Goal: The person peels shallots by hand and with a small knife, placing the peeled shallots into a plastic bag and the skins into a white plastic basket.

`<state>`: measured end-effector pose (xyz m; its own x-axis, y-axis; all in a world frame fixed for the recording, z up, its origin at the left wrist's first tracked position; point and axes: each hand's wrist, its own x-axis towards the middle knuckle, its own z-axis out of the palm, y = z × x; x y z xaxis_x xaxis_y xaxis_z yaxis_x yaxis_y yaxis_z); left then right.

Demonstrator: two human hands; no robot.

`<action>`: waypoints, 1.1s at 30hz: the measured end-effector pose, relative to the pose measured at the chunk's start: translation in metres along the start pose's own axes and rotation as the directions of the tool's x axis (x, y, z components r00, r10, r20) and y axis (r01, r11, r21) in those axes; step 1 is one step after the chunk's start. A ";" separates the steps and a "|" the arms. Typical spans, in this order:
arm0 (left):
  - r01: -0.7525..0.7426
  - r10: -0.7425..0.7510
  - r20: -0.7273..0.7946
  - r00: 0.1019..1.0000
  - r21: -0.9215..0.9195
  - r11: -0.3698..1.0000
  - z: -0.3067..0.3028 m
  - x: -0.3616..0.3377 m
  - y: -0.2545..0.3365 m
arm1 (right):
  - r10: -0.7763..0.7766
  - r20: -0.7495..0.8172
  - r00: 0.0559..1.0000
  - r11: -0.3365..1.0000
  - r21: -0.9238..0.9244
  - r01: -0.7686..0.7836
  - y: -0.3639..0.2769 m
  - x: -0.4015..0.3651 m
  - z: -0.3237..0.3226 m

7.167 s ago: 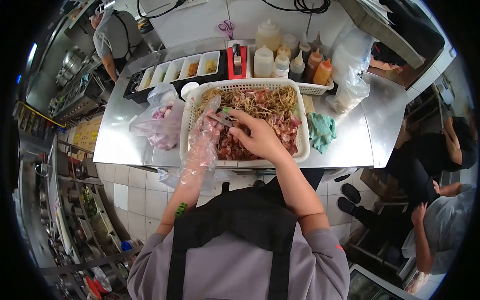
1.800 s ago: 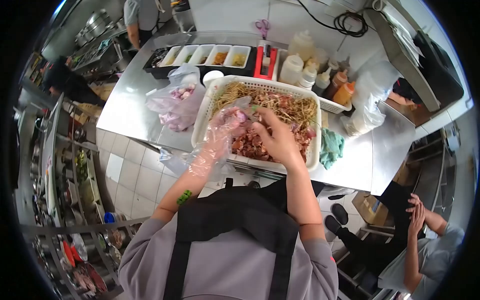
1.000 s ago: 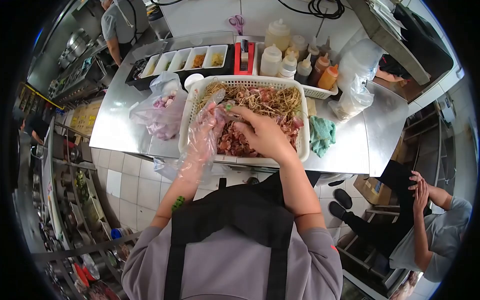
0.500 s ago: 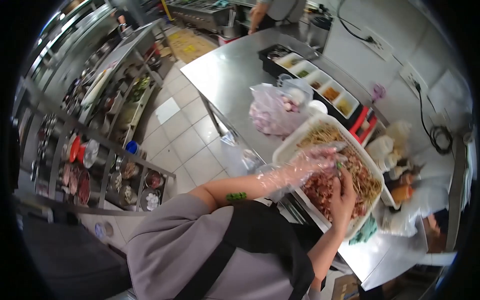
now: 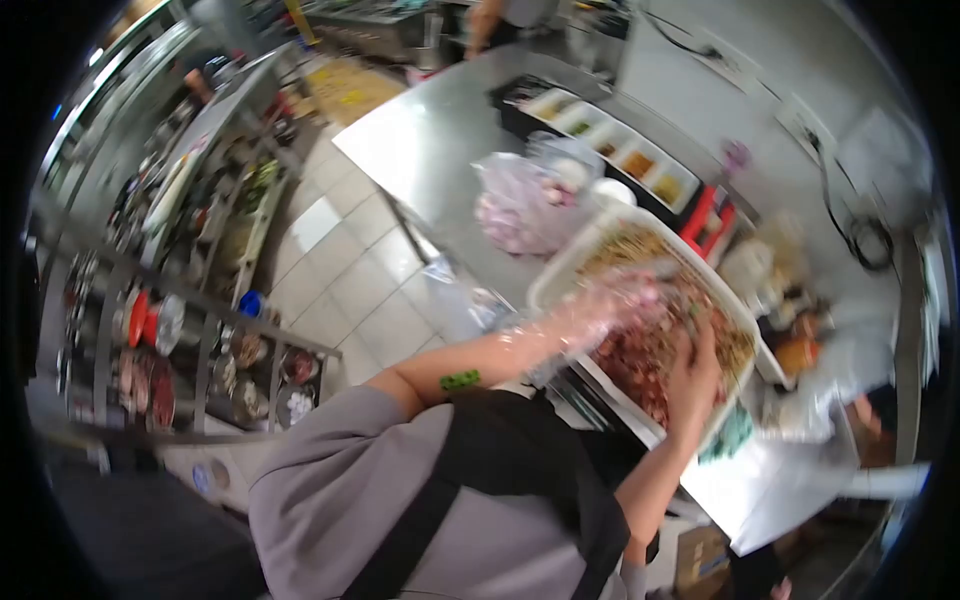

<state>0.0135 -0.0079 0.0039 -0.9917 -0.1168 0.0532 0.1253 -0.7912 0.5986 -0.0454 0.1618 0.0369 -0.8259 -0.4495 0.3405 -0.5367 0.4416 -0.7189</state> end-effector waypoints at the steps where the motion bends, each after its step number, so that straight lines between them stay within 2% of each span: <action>1: 0.001 0.004 -0.056 0.998 0.090 0.996 0.006 0.000 -0.001 | 0.045 0.031 0.998 0.999 0.012 -0.046 -0.004 -0.001 -0.003; 2: 0.006 0.013 -0.103 0.995 0.183 0.983 0.010 -0.003 0.002 | 0.043 0.041 0.998 0.999 -0.016 -0.042 -0.013 -0.002 -0.007; 3: 0.012 0.018 -0.126 0.992 0.234 0.972 0.010 -0.003 0.002 | 0.068 0.035 0.997 0.996 0.061 -0.070 -0.008 -0.004 -0.006; 4: 0.011 0.012 -0.136 0.991 0.162 0.987 -0.001 0.001 -0.009 | -0.009 0.031 0.999 0.997 0.080 0.006 0.004 -0.005 -0.003; 5: 0.030 -0.008 -0.129 0.992 0.171 0.985 0.000 -0.001 -0.008 | -0.039 0.067 0.997 0.995 0.097 0.032 0.005 -0.004 -0.006; 6: 0.041 -0.017 -0.127 0.992 0.184 0.982 -0.001 -0.002 -0.005 | 0.005 0.119 0.993 0.991 0.130 -0.021 -0.006 -0.005 -0.011; 7: 0.069 -0.051 -0.103 0.993 0.180 0.981 -0.003 -0.002 -0.006 | -0.141 0.044 0.989 0.986 0.098 0.137 -0.003 -0.004 -0.008; 9: 0.007 0.005 -0.073 0.997 0.159 0.987 -0.005 -0.001 -0.011 | 0.046 0.136 0.990 0.982 0.178 -0.070 -0.015 -0.008 -0.017; 10: 0.027 -0.019 -0.056 0.998 0.156 0.987 -0.003 0.000 -0.010 | -0.022 0.123 0.992 0.982 0.190 -0.002 -0.015 -0.010 -0.018; 12: -0.035 0.060 -0.117 0.991 0.201 0.979 0.002 -0.001 -0.008 | -0.140 0.128 0.982 0.967 0.232 0.107 -0.014 -0.009 -0.019; 13: -0.021 0.043 -0.108 0.993 0.198 0.980 0.001 -0.001 -0.009 | -0.125 0.117 0.985 0.970 0.224 0.097 -0.014 -0.008 -0.019; 15: -0.030 0.059 -0.132 0.989 0.211 0.977 -0.002 -0.001 -0.011 | -0.226 0.169 0.959 0.966 0.169 0.198 -0.014 -0.005 -0.017; 17: -0.004 0.033 -0.133 0.991 0.209 0.978 -0.009 0.001 -0.012 | -0.208 0.154 0.966 0.971 0.151 0.185 -0.016 -0.005 -0.014; 19: -0.055 0.079 -0.081 0.994 0.261 0.964 -0.013 0.001 -0.013 | -0.209 0.172 0.963 0.975 0.114 0.192 -0.017 -0.004 -0.013; 21: -0.081 0.094 -0.044 0.995 0.230 0.970 -0.016 0.003 -0.018 | -0.215 0.176 0.961 0.974 0.116 0.197 -0.017 -0.003 -0.014; 23: -0.167 0.174 -0.001 0.985 0.283 0.944 -0.021 0.005 -0.020 | -0.238 0.193 0.952 0.968 0.125 0.216 -0.019 -0.004 -0.014; 26: -0.103 0.132 -0.076 0.988 0.303 0.947 -0.026 0.008 -0.020 | -0.211 0.202 0.957 0.972 0.148 0.183 -0.020 -0.002 -0.015; 27: -0.113 0.138 -0.061 0.989 0.304 0.946 -0.022 0.007 -0.020 | -0.212 0.192 0.958 0.971 0.148 0.185 -0.019 -0.002 -0.013; 30: -0.031 0.094 -0.162 0.982 0.355 0.934 -0.012 0.005 -0.017 | -0.166 0.142 0.976 0.983 0.097 0.153 -0.019 -0.003 -0.009; 33: -0.012 0.052 -0.127 0.991 0.299 0.954 -0.006 0.001 -0.014 | -0.180 0.110 0.977 0.979 0.119 0.167 -0.020 -0.002 -0.009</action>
<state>0.0106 -0.0006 -0.0095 -0.9724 -0.2328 -0.0177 0.1226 -0.5737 0.8098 -0.0352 0.1611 0.0561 -0.6914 -0.6045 0.3956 -0.6428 0.2647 -0.7189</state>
